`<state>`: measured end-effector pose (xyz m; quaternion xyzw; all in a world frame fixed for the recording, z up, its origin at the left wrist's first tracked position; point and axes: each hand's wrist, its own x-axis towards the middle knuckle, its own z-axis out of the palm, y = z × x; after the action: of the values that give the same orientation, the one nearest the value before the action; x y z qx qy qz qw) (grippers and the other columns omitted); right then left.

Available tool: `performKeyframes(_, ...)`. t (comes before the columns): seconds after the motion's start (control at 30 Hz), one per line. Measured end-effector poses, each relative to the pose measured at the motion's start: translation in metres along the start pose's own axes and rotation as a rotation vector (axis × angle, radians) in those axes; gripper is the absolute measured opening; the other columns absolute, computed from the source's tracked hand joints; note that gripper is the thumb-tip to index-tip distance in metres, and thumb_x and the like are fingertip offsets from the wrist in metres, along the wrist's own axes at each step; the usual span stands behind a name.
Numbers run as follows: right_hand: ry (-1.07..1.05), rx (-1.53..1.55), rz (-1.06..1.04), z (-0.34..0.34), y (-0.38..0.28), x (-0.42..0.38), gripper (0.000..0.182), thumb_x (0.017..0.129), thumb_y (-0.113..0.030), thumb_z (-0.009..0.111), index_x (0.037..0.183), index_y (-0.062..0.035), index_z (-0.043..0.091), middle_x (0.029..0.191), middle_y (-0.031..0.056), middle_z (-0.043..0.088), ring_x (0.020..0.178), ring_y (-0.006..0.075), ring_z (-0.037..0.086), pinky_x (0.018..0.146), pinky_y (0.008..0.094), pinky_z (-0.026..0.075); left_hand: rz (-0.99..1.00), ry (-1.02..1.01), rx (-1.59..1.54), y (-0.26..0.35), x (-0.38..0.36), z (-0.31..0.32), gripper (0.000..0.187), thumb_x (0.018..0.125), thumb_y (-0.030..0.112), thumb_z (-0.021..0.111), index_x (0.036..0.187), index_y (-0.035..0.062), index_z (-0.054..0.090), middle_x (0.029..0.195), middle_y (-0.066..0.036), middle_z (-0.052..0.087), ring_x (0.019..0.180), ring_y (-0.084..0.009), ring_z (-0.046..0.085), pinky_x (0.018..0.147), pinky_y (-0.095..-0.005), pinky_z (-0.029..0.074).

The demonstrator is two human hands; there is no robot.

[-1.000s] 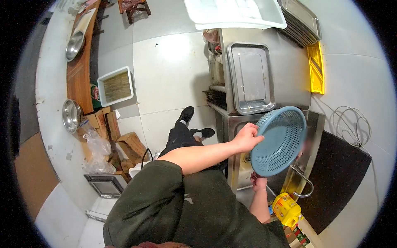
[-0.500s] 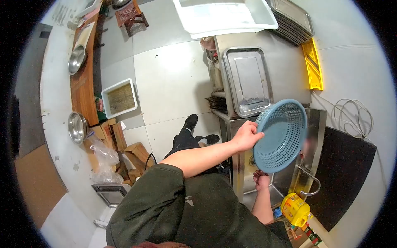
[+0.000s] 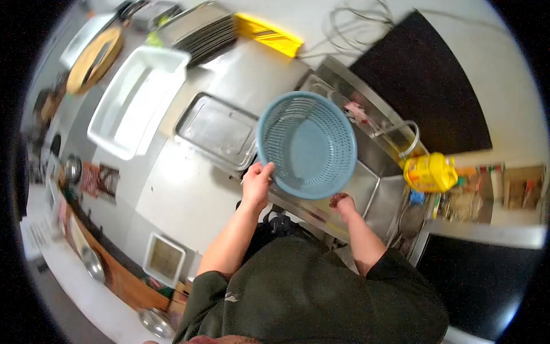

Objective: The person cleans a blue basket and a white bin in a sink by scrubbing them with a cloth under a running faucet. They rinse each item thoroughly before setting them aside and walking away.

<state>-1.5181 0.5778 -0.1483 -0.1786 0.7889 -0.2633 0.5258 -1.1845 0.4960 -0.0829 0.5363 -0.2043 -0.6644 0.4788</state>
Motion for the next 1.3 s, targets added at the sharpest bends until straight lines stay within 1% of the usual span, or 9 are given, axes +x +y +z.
performKeyframes(0.13, 0.032, 0.014, -0.025, -0.009, 0.016, -0.021, 0.015, 0.089, -0.013, 0.051, 0.098, -0.0033, 0.057, 0.086, 0.0078, 0.062, 0.068, 0.0166, 0.06, 0.057, 0.028, 0.047, -0.09, -0.002, -0.068, 0.01, -0.001, 0.009, 0.024, 0.084, 0.019, 0.066, 0.07, 0.0102, 0.05, 0.063, 0.003, 0.045, 0.058, -0.0084, 0.042, 0.052, -0.0258, 0.034)
performKeyframes(0.27, 0.034, 0.139, -0.112, -0.026, 0.054, -0.023, 0.012, 0.087, -0.015, 0.054, 0.09, -0.0038, 0.059, 0.076, 0.005, 0.06, 0.065, 0.0146, 0.059, 0.053, 0.0277, 0.046, -0.123, -0.097, -0.125, 0.002, 0.004, 0.008, 0.018, 0.086, 0.017, 0.064, 0.074, 0.0101, 0.053, 0.075, 0.001, 0.054, 0.072, -0.0107, 0.051, 0.065, -0.0286, 0.046)
performKeyframes(0.57, 0.267, 0.199, -0.111, -0.024, 0.066, -0.059, 0.016, 0.086, -0.014, 0.056, 0.09, 0.0008, 0.059, 0.076, 0.0064, 0.061, 0.062, 0.0152, 0.058, 0.054, 0.0298, 0.048, -0.213, -0.18, -0.014, -0.011, 0.016, 0.014, 0.012, 0.089, 0.019, 0.06, 0.087, 0.0078, 0.057, 0.091, -0.001, 0.059, 0.089, -0.0132, 0.053, 0.08, -0.0365, 0.043)
performKeyframes(0.7, 0.179, 0.47, -0.068, -0.033, 0.09, -0.045, 0.022, 0.09, -0.019, 0.055, 0.107, -0.0049, 0.056, 0.083, 0.0061, 0.063, 0.065, 0.0141, 0.061, 0.055, 0.0269, 0.049, -0.279, -0.131, 0.133, -0.019, 0.016, 0.024, 0.018, 0.084, 0.025, 0.068, 0.083, 0.0108, 0.058, 0.084, -0.001, 0.057, 0.079, -0.014, 0.053, 0.066, -0.0316, 0.043)
performKeyframes(0.83, 0.187, 0.461, -0.074, -0.024, 0.044, -0.054, 0.021, 0.093, -0.028, 0.052, 0.097, -0.0076, 0.054, 0.078, 0.0028, 0.06, 0.063, 0.0134, 0.058, 0.055, 0.0271, 0.047, -0.264, -0.14, 0.026, -0.028, 0.013, 0.032, 0.02, 0.084, 0.02, 0.069, 0.074, 0.0101, 0.055, 0.067, 0.001, 0.051, 0.059, -0.0104, 0.046, 0.052, -0.0247, 0.039)
performKeyframes(0.97, 0.162, 0.453, -0.079, -0.015, 0.025, -0.066, 0.023, 0.091, -0.028, 0.054, 0.092, -0.0056, 0.057, 0.077, 0.0032, 0.06, 0.065, 0.0139, 0.057, 0.059, 0.0288, 0.048, -0.296, -0.144, 0.127, -0.02, 0.006, 0.021, 0.021, 0.085, 0.024, 0.067, 0.075, 0.0086, 0.056, 0.066, 0.001, 0.05, 0.061, -0.0103, 0.048, 0.054, -0.0255, 0.041)
performKeyframes(1.0, 0.128, 0.435, -0.079, -0.012, 0.026, -0.054, 0.023, 0.089, -0.028, 0.056, 0.09, -0.0061, 0.06, 0.075, 0.003, 0.058, 0.064, 0.0138, 0.055, 0.059, 0.0297, 0.049, -0.246, -0.147, 0.327, -0.005, -0.002, 0.021, 0.021, 0.087, 0.027, 0.06, 0.088, 0.0054, 0.061, 0.086, -0.004, 0.059, 0.074, -0.0141, 0.053, 0.062, -0.0287, 0.045)
performKeyframes(1.07, 0.145, 0.328, -0.18, -0.015, 0.033, -0.04, 0.02, 0.083, -0.024, 0.061, 0.089, -0.005, 0.06, 0.075, 0.0042, 0.059, 0.062, 0.0138, 0.055, 0.056, 0.0308, 0.048, -0.266, -0.227, 0.18, -0.024, 0.018, 0.008, 0.041, 0.089, 0.026, 0.052, 0.122, 0.0023, 0.054, 0.128, -0.014, 0.051, 0.113, -0.0261, 0.048, 0.093, -0.0427, 0.039)
performKeyframes(1.3, 0.239, 0.18, -0.206, 0.008, 0.01, -0.07, 0.024, 0.087, -0.025, 0.059, 0.087, -0.0012, 0.06, 0.074, 0.0049, 0.061, 0.061, 0.0141, 0.06, 0.056, 0.0301, 0.047, -0.207, -0.197, 0.002, -0.006, 0.025, -0.007, 0.045, 0.09, 0.02, 0.06, 0.124, -0.0058, 0.047, 0.127, -0.017, 0.049, 0.117, -0.0304, 0.045, 0.098, -0.0448, 0.039)
